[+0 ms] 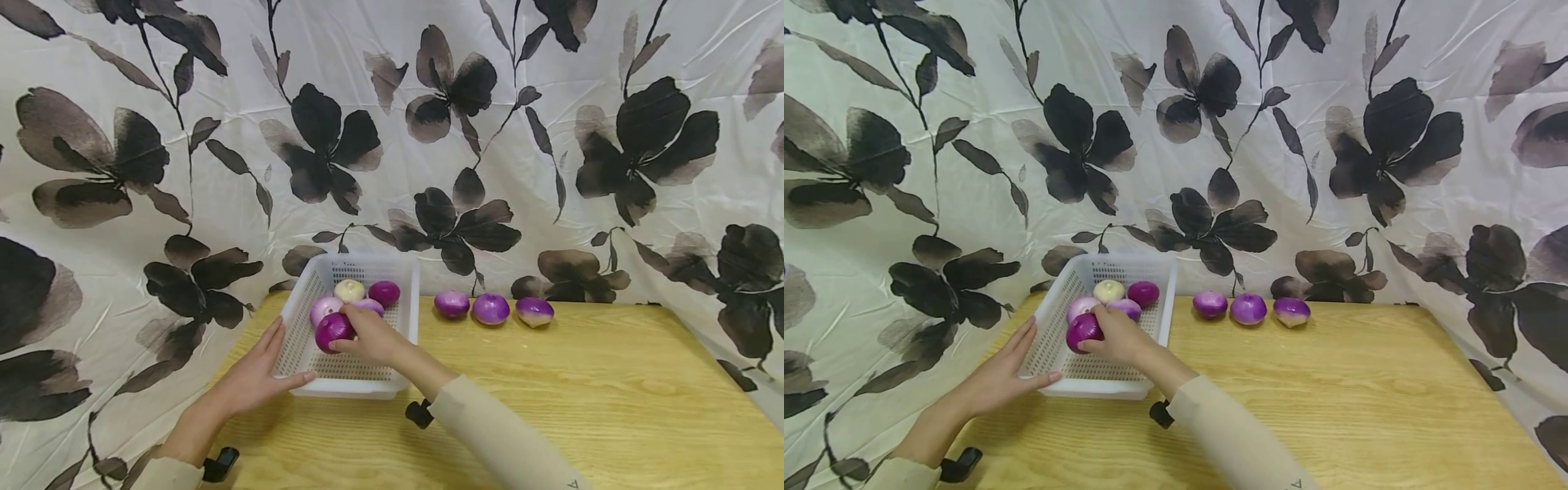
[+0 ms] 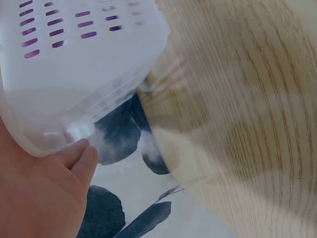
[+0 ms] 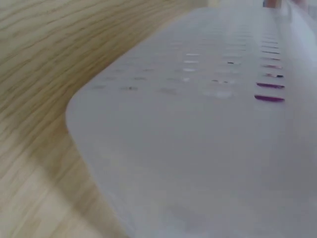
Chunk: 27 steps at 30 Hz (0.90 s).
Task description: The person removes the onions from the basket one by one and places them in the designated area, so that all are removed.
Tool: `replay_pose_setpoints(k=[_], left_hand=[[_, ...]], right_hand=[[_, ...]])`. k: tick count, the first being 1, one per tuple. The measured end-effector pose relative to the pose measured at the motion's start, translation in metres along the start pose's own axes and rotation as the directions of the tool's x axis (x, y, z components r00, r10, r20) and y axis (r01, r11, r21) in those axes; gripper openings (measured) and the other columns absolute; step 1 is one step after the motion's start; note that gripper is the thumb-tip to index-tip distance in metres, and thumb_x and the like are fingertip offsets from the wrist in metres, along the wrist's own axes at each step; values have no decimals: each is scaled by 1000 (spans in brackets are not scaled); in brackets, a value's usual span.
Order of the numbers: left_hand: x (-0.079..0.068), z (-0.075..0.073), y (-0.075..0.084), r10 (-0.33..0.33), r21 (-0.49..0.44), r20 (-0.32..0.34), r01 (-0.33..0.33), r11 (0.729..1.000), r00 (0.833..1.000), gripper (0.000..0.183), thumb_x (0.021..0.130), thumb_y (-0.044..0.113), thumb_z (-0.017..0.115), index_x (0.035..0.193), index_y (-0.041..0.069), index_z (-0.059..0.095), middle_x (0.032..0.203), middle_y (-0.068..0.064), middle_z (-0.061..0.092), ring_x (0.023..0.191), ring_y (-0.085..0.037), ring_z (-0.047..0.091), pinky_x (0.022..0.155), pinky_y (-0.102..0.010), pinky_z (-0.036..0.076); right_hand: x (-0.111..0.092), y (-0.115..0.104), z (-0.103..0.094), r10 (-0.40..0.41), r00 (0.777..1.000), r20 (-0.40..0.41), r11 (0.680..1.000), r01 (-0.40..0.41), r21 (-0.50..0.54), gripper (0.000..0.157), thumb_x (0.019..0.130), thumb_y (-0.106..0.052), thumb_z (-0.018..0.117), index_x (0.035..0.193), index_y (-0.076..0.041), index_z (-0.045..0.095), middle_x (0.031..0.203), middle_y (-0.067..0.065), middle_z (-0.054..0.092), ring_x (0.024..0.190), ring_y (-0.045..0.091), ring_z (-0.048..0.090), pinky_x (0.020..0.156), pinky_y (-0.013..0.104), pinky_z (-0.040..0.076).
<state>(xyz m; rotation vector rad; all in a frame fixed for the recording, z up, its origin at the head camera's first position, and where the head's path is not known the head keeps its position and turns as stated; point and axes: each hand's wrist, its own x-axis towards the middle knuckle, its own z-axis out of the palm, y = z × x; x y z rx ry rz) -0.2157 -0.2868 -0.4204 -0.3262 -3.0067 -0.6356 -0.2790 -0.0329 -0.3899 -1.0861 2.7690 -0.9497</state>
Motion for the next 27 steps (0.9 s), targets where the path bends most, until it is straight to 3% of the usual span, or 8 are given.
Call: replay_pose_setpoints(k=[16,27], left_hand=[[-2,-2,-1,21,-8,-10,-21,1000,1000,122,86,71,67,161,-6,11,169,-26,4,147,-56,23,112,-70,31],[-2,-3,0,27,1,-9,-27,1000,1000,121,86,70,67,161,-6,10,169,-25,6,146,-55,26,112,-69,33]], right_hand=[[-38,12,-27,-33,997,-68,998,37,56,61,95,-27,75,148,-12,48,138,12,61,124,24,61,104,39,51],[-73,31,-43,25,996,-83,972,-5,236,59,96,-28,74,144,-3,50,134,14,62,115,28,67,100,45,55]])
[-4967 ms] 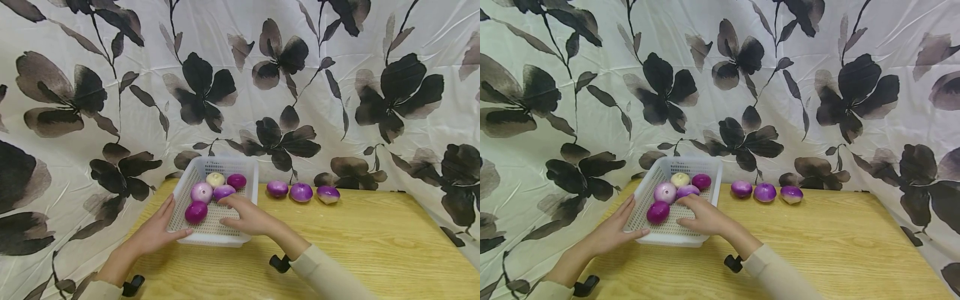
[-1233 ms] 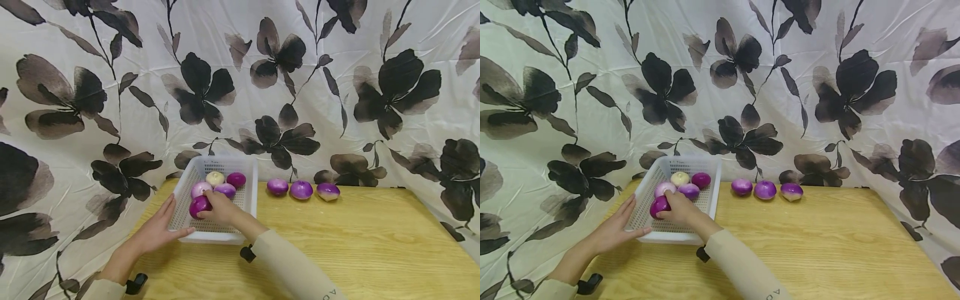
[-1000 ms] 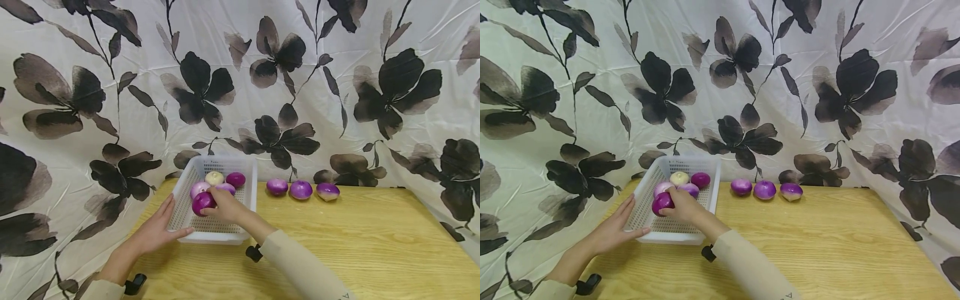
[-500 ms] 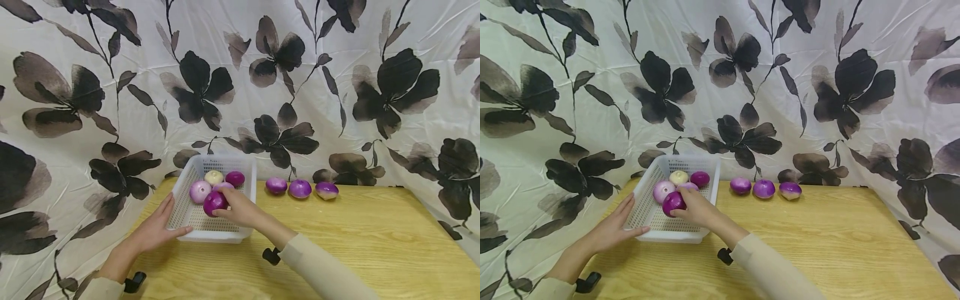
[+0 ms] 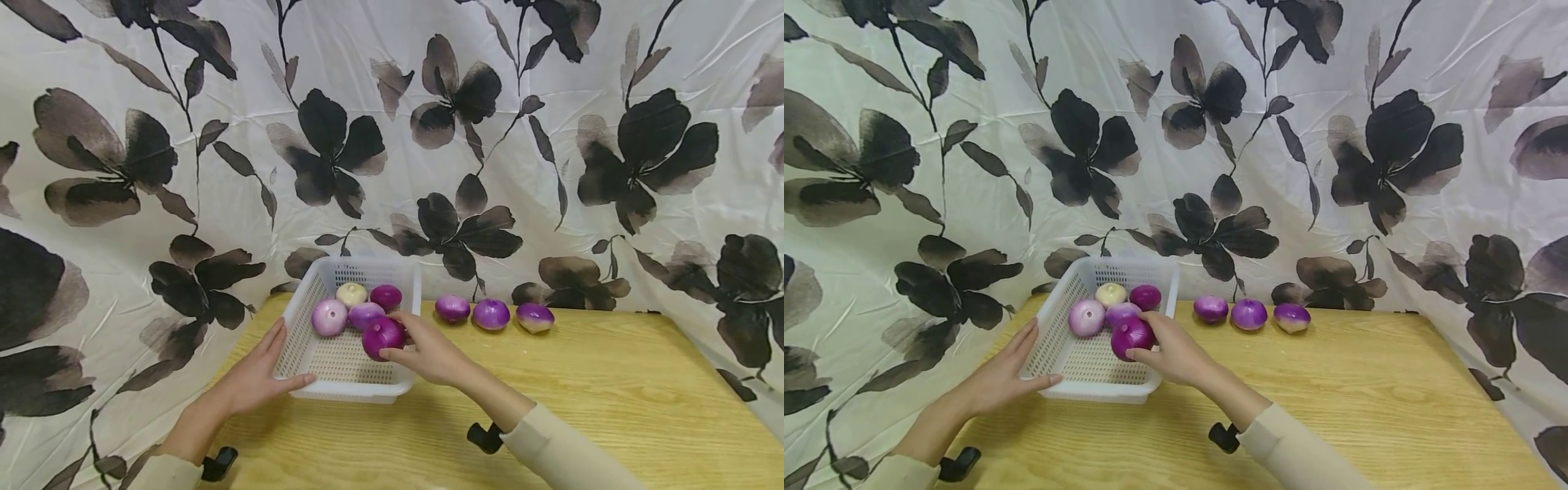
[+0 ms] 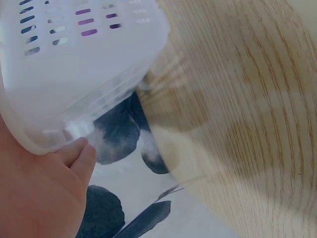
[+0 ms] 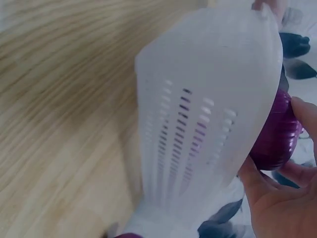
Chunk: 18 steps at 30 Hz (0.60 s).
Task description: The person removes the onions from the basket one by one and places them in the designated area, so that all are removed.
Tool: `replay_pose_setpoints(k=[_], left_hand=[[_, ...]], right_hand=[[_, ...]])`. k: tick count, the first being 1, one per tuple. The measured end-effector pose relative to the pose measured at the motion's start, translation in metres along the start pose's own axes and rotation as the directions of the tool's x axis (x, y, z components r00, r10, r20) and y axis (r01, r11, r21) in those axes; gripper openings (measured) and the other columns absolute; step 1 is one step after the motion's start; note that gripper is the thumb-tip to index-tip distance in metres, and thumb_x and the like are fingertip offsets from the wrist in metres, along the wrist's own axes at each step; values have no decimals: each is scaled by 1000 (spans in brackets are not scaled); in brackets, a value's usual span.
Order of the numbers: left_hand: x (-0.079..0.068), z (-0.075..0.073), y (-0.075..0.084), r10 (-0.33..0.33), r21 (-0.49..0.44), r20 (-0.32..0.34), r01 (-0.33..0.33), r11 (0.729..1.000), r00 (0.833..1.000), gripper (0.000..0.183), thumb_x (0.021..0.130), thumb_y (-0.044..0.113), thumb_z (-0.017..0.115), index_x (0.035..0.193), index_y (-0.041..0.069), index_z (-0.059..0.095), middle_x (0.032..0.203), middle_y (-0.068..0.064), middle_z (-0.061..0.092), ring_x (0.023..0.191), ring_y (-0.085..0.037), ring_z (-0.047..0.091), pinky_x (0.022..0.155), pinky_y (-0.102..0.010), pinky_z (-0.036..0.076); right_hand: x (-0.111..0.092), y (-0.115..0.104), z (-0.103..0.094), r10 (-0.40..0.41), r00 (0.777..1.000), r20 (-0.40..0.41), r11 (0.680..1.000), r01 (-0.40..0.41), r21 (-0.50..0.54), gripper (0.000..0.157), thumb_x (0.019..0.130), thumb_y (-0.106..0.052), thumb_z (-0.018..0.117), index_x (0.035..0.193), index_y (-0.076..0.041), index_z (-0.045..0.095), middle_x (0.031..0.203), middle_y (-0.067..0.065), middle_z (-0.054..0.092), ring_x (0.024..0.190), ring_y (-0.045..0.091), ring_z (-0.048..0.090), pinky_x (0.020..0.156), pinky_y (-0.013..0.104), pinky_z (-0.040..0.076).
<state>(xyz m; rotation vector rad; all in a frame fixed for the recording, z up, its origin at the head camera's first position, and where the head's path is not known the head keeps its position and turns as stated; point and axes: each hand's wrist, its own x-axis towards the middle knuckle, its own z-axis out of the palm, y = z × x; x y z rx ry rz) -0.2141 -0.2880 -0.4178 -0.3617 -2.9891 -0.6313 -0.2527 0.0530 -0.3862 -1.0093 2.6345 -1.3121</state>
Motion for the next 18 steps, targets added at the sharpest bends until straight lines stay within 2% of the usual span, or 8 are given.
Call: replay_pose_setpoints(k=[8,18], left_hand=[[-3,1,1,-5,-5,3,5,1000,1000,122,86,70,67,161,-7,11,169,-26,5,146,-55,25,112,-69,32],[-2,0,0,-1,2,-4,1,1000,1000,121,86,71,66,161,-6,11,169,-25,4,146,-56,26,112,-69,33]], right_hand=[[-16,6,-12,46,999,-13,998,-45,42,61,96,-28,74,148,-7,49,138,11,61,120,28,65,102,41,54],[-29,14,-31,54,998,-23,993,-52,102,58,96,-28,74,145,-4,51,130,14,66,113,30,67,95,45,57]])
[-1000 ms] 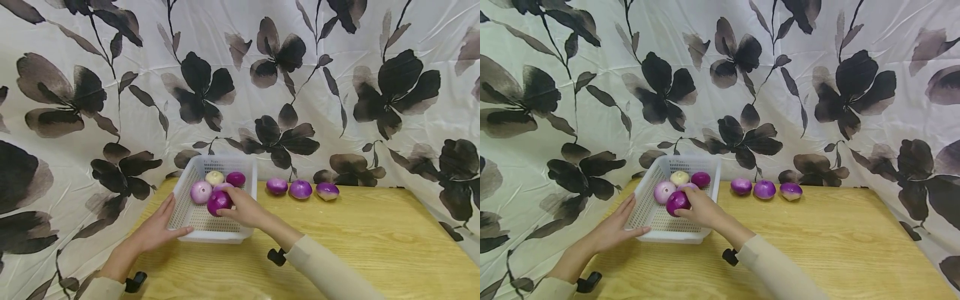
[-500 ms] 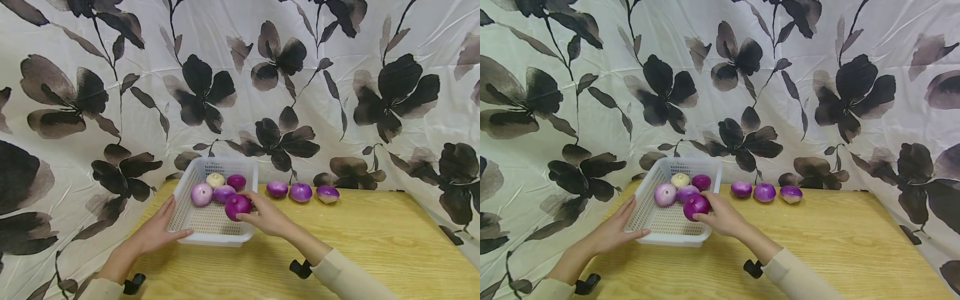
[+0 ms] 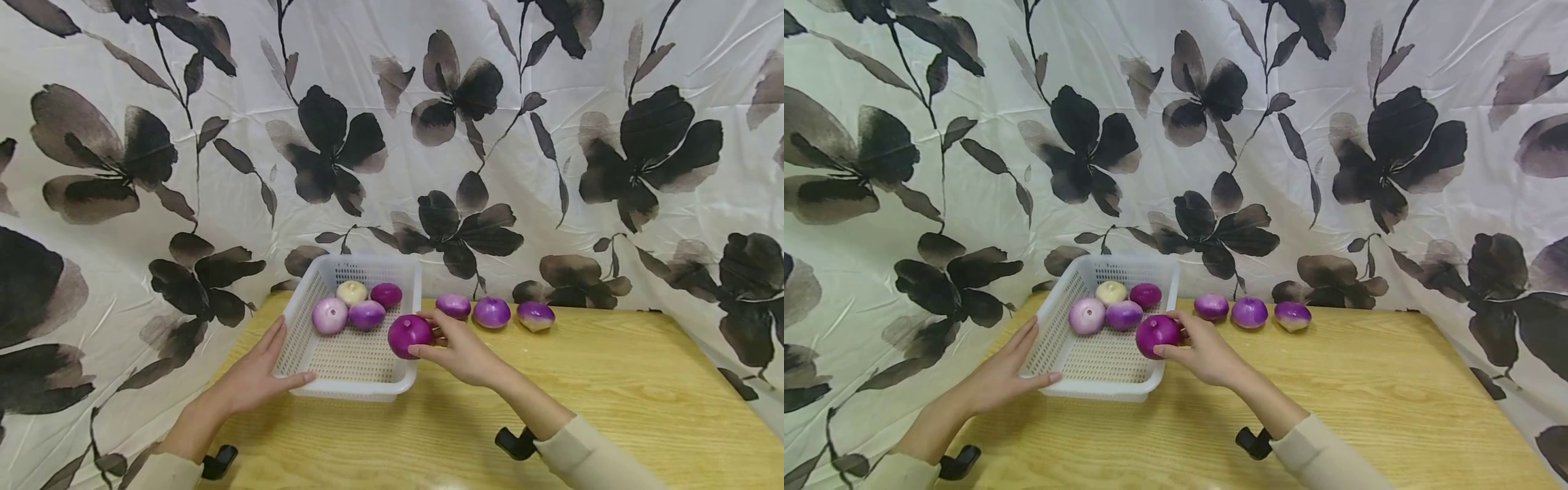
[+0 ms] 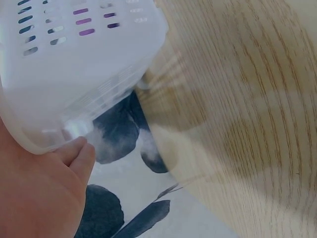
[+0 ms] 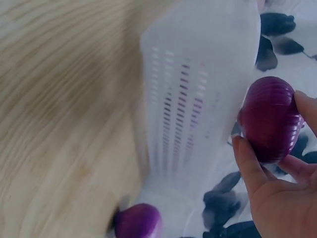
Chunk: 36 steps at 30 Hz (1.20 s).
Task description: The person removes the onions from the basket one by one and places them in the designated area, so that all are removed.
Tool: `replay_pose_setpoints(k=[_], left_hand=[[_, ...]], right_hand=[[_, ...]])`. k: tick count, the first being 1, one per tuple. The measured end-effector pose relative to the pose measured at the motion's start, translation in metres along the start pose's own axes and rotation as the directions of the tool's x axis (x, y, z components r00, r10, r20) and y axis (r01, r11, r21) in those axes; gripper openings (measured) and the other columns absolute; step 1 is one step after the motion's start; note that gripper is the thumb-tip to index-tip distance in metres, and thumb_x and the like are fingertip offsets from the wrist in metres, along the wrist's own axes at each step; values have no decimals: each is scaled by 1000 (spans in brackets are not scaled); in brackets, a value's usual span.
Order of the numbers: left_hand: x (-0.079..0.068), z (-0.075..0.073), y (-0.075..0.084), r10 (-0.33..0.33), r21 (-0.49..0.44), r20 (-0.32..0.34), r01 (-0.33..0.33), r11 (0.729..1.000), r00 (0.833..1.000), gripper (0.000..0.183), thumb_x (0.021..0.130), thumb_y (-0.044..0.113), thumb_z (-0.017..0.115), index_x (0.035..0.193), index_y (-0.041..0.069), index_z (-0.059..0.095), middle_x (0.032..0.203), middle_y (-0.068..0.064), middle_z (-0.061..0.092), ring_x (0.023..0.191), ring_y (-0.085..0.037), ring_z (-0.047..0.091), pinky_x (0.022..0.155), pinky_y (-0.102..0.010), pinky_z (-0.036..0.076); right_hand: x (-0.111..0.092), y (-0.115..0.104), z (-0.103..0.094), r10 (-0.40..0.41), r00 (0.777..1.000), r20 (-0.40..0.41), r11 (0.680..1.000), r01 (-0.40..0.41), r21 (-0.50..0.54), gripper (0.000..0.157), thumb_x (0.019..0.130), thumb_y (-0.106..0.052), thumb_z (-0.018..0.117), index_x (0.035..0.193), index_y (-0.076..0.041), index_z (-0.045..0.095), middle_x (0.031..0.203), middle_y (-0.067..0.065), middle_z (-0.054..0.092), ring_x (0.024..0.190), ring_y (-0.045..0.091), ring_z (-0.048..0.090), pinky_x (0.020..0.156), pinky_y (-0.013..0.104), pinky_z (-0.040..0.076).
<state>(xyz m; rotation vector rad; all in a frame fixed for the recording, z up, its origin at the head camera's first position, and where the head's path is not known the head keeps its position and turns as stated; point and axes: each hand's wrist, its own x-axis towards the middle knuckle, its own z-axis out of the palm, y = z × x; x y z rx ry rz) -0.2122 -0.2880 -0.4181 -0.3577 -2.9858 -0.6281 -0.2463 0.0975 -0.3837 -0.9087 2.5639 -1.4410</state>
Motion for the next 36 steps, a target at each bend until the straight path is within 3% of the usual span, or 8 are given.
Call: replay_pose_setpoints(k=[13,26,36], left_hand=[[2,-4,-4,-4,3,4,4,1000,1000,122,86,73,64,162,-5,9,170,-23,2,147,-55,24,113,-69,30],[1,-4,-3,2,-2,5,-2,1000,1000,121,86,71,66,162,-5,10,170,-24,4,147,-55,26,112,-69,33],[0,-3,-1,-2,-14,6,2,1000,1000,122,86,71,66,162,-5,9,170,-24,4,147,-55,25,113,-69,32]], right_hand=[[-9,17,-23,39,997,-70,998,-42,-47,60,96,-24,74,145,0,49,130,20,65,108,29,68,89,39,60],[-6,62,-30,133,984,-118,979,-149,-138,55,97,-26,73,139,3,52,127,23,65,108,33,66,91,46,58],[-3,85,-29,176,976,-127,970,-194,-147,55,95,-25,74,135,7,52,125,28,64,109,38,67,94,50,57]])
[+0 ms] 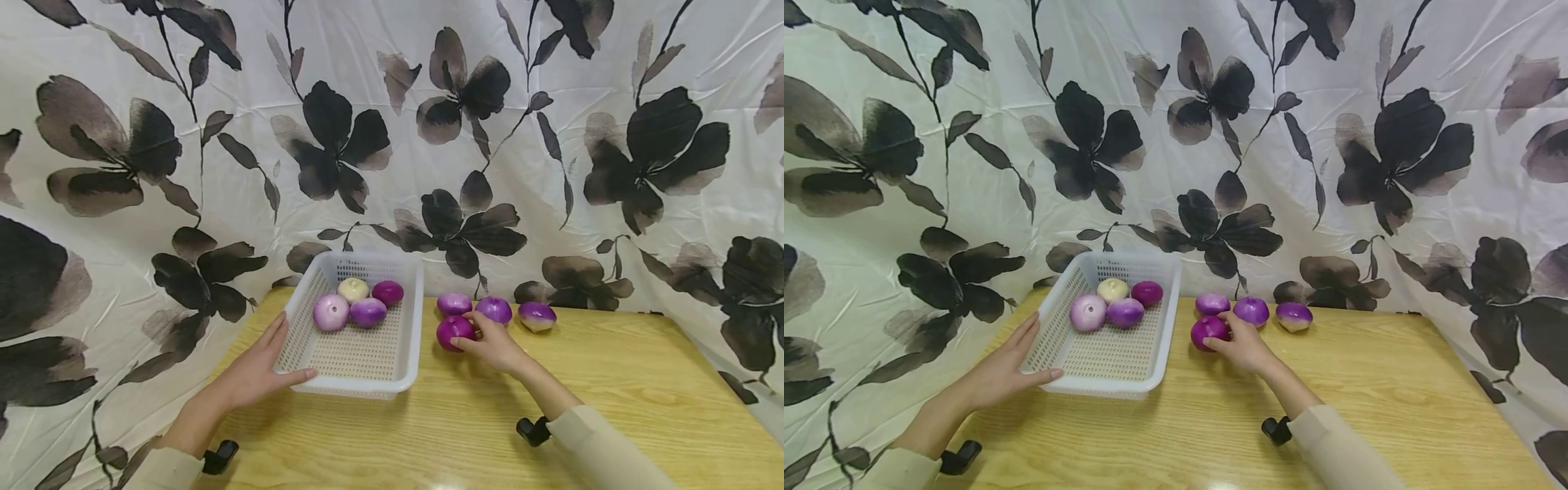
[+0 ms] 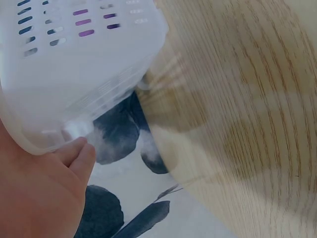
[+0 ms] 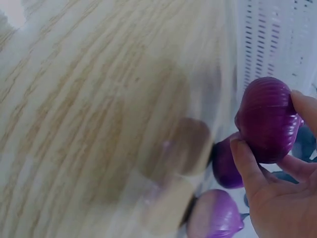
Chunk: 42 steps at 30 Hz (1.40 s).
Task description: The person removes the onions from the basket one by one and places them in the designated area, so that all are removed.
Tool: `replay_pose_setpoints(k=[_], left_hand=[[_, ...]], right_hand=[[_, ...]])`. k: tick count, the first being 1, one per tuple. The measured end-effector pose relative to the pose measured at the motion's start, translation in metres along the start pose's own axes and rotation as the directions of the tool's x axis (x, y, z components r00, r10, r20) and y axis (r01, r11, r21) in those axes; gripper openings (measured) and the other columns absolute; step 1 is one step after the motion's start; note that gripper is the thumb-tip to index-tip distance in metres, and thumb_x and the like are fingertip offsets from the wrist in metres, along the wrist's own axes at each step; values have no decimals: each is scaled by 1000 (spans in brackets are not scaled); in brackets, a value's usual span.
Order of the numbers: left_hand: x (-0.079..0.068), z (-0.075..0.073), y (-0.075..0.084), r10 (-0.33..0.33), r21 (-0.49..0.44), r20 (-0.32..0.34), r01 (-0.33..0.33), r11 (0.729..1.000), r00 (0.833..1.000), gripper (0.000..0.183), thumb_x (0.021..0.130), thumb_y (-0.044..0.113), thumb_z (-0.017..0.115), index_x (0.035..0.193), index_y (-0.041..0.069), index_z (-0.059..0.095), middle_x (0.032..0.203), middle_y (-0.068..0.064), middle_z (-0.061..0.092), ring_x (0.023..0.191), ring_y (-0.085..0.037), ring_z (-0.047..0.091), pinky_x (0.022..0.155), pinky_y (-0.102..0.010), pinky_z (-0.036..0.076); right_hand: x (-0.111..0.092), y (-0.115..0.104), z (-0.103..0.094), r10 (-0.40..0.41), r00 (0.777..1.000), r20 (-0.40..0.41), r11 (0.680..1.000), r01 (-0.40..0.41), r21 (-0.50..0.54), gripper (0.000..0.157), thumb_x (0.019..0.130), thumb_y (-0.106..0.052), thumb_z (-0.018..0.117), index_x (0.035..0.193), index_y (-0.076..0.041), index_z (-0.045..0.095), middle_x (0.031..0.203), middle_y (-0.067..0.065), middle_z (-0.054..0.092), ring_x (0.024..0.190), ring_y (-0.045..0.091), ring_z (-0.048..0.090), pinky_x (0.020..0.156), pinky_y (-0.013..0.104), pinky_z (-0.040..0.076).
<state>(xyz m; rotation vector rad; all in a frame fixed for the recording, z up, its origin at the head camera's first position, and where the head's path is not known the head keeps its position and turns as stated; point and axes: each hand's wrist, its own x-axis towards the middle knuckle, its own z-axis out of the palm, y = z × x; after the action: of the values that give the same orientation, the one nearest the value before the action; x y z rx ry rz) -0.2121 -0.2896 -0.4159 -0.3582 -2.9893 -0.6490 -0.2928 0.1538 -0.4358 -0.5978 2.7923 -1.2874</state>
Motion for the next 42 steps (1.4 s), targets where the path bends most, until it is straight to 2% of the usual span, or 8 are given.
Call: replay_pose_setpoints(k=[5,12,25,34,42], left_hand=[[1,0,0,-3,-2,-3,3,1000,1000,122,86,71,67,161,-6,10,170,-25,4,147,-55,25,113,-68,32],[3,0,1,2,-2,5,-2,1000,1000,122,86,72,66,161,-6,10,170,-24,3,148,-54,24,113,-68,31],[3,1,0,3,-2,5,-3,1000,1000,122,86,72,66,161,-6,10,170,-24,3,148,-54,23,114,-68,30],[3,5,-3,4,7,3,-4,1000,1000,122,86,73,65,161,-6,9,170,-24,3,147,-55,25,113,-69,31],[2,4,-3,3,10,7,-3,1000,1000,123,86,73,65,161,-5,9,170,-24,2,148,-54,23,115,-68,29]], right_hand=[[7,10,7,15,1000,-1,1000,-15,-11,59,95,-25,74,137,8,51,126,29,64,109,38,67,95,50,56],[11,19,15,27,1000,-6,999,-28,-44,54,94,-24,74,135,6,54,124,27,66,110,39,66,97,53,54],[15,18,22,20,1000,-19,999,-21,-35,59,92,-22,76,137,7,51,130,28,62,117,43,62,101,55,51],[11,17,22,33,999,-8,999,-33,-31,61,93,-22,77,137,9,48,134,30,59,121,44,60,104,55,50],[10,17,20,30,1000,-7,999,-30,-13,63,93,-23,76,138,10,47,134,31,58,119,44,62,103,55,50]])
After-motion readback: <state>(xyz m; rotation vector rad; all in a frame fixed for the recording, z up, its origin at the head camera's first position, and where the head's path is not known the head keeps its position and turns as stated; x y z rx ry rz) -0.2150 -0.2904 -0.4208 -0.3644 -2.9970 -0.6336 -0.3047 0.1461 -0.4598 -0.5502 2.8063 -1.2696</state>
